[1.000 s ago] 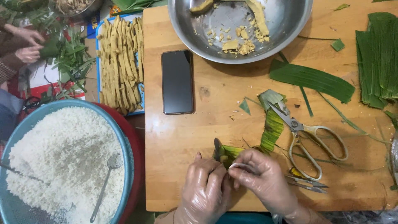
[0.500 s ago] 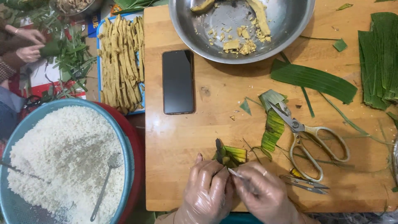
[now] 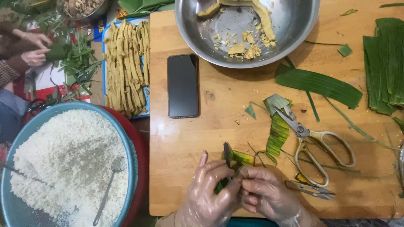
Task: Wrapping rice and filling in banana leaves and tying them with string to make food parcels
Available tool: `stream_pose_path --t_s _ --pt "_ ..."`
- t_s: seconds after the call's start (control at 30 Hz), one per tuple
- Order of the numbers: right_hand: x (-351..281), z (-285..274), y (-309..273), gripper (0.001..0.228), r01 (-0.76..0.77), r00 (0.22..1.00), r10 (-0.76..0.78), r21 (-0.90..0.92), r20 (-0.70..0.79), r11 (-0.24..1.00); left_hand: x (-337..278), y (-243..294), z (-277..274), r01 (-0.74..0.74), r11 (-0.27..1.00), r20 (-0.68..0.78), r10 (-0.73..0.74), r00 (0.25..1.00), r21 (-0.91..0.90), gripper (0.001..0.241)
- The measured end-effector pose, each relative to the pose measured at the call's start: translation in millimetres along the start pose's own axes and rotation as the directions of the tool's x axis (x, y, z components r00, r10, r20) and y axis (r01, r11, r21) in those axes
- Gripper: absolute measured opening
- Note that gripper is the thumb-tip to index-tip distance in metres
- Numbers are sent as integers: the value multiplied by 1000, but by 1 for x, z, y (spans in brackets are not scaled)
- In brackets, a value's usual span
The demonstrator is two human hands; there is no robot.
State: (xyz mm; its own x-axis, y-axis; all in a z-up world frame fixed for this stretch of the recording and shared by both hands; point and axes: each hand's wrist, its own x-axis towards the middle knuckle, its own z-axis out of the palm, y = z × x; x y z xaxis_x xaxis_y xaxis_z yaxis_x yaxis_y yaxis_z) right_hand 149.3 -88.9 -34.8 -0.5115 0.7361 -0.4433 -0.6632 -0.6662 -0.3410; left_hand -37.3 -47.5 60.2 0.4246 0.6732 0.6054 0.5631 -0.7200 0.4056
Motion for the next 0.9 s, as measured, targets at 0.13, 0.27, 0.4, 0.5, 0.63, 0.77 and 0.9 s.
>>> stream_pose_path --t_s 0.13,0.27,0.4,0.5,0.63,0.77,0.9 --pt "1 1 1 16 96 995 -97 -106 -5 990 -9 -6 10 -39 996 -20 38 999 -80 15" --pt "4 1 5 7 150 948 -287 -595 -142 789 -13 -31 6 78 983 57 -69 996 -163 5" --pt "-22 23 -18 17 -128 917 -209 -747 -341 653 1 -41 -8 113 975 -16 -118 993 -190 8" --pt "-55 -4 -45 25 349 850 -381 -931 363 -108 4 -57 -29 317 920 154 -287 945 -231 9" --pt "-102 -115 -36 44 54 835 -347 -691 427 -721 -35 -68 -21 81 997 185 -77 980 -14 51" --pt "-111 -114 -44 41 -39 802 -451 -719 392 -694 -30 -44 -3 -187 952 452 60 890 243 61" --pt "-97 -102 -80 48 -177 765 -520 -652 380 -737 -23 -55 29 -212 916 486 22 874 340 96"
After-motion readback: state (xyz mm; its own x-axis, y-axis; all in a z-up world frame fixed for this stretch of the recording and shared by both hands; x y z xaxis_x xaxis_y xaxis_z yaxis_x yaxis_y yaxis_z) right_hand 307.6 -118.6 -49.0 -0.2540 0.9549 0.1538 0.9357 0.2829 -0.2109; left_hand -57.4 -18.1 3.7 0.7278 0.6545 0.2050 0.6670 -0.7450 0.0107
